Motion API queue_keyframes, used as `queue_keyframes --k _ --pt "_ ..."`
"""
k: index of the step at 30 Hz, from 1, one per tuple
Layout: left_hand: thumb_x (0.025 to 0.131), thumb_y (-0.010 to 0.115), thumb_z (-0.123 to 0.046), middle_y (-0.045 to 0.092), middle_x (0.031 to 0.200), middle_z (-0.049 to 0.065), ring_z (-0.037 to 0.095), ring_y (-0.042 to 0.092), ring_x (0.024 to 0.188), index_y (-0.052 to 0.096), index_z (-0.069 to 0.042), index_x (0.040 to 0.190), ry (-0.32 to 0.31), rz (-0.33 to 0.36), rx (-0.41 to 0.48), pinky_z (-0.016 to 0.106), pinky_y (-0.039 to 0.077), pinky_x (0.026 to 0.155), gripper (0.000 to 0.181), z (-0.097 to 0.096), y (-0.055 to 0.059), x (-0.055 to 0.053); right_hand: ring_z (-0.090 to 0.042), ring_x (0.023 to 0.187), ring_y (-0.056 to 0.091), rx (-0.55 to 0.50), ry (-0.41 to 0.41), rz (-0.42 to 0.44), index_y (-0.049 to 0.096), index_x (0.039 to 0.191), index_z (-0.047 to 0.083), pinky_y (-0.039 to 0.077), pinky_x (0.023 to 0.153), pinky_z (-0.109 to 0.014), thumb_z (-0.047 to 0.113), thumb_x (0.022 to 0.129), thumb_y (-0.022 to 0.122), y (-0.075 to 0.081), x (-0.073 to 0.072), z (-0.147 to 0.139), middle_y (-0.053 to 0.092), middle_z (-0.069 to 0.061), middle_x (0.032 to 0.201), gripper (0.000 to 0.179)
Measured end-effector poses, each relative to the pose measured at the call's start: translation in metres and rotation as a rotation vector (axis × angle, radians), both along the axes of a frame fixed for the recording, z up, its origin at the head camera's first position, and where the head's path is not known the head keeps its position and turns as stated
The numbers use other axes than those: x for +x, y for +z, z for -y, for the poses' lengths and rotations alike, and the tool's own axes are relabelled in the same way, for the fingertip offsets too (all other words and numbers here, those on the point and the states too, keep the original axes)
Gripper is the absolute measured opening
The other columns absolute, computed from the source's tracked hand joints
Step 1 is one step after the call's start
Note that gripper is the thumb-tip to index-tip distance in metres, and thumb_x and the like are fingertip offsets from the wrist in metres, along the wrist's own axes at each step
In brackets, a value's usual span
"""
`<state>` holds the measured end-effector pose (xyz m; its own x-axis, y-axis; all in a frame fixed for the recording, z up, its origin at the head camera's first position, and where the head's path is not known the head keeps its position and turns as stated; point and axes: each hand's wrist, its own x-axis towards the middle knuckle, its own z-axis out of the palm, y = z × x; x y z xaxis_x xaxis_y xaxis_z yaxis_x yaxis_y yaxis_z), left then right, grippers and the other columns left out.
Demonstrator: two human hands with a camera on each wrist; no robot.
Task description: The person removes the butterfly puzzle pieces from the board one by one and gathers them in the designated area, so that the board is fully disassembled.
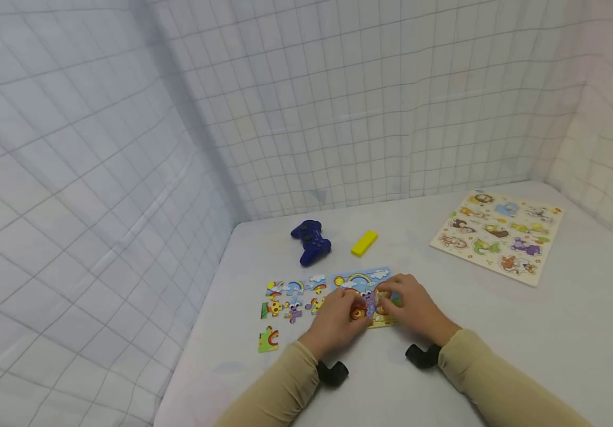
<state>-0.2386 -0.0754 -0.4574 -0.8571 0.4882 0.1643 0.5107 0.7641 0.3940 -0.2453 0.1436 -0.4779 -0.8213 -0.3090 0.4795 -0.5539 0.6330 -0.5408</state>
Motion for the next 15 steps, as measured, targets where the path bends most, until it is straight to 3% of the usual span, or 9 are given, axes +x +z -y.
queue_keyframes --k 6,12,15 --pt "0.092 0.076 -0.041 0.062 0.118 -0.001 0.018 0.056 0.115 0.07 -0.018 0.12 -0.003 0.014 -0.064 0.036 0.047 0.1 0.037 0.002 0.002 0.004 -0.033 0.125 0.056 0.127 0.135 0.092 0.075 0.121 0.005 0.046 0.104 -0.055 0.026 0.088 0.081 0.0 0.002 -0.005 0.066 -0.006 0.129 0.039" --pt "0.095 0.074 -0.038 0.059 0.118 -0.002 0.016 0.054 0.115 0.068 -0.019 0.122 -0.055 0.052 -0.07 0.035 0.045 0.101 0.033 0.003 0.003 0.003 -0.037 0.129 0.054 0.22 0.135 0.156 0.072 0.126 0.005 0.045 0.104 -0.058 0.035 0.083 0.086 0.004 0.003 -0.012 0.062 -0.009 0.134 0.055" --pt "0.095 0.073 -0.042 0.061 0.12 -0.002 0.017 0.054 0.117 0.068 -0.021 0.122 -0.04 0.037 -0.077 0.037 0.045 0.102 0.035 0.004 0.002 0.002 -0.037 0.128 0.054 0.26 0.128 0.169 0.073 0.126 0.006 0.045 0.102 -0.059 0.039 0.083 0.086 0.006 0.003 -0.012 0.062 -0.01 0.134 0.055"
